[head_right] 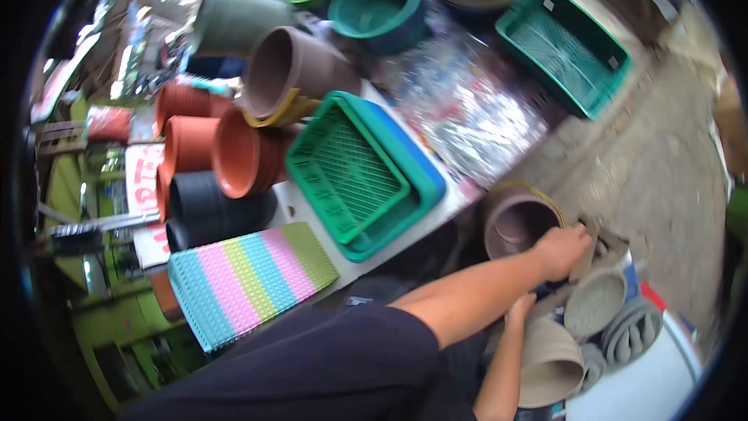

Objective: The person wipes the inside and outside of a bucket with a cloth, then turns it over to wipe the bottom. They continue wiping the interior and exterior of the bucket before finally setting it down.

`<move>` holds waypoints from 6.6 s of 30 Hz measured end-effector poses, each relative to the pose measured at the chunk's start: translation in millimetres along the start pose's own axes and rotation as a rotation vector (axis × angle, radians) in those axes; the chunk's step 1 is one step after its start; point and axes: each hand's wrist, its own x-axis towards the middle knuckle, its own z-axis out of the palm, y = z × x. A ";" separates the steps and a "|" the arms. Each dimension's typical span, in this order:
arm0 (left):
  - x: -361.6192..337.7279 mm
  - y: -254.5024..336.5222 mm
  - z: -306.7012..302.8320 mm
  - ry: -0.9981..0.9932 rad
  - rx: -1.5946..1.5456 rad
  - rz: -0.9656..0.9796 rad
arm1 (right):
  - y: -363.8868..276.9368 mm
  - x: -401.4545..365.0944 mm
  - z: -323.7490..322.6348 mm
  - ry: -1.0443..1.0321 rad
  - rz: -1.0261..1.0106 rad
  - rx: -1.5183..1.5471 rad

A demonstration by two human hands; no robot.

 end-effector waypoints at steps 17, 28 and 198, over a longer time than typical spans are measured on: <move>34.4 -222.9 100.7 0.132 -0.057 -0.464 | -8.5 50.0 4.2 0.238 0.236 0.132; 30.1 -231.9 116.6 0.329 0.115 -0.235 | -1.2 54.6 8.7 0.189 0.388 0.545; -212.1 -54.1 -192.4 1.161 -1.394 0.089 | -365.0 -270.8 171.9 -0.097 -0.790 0.410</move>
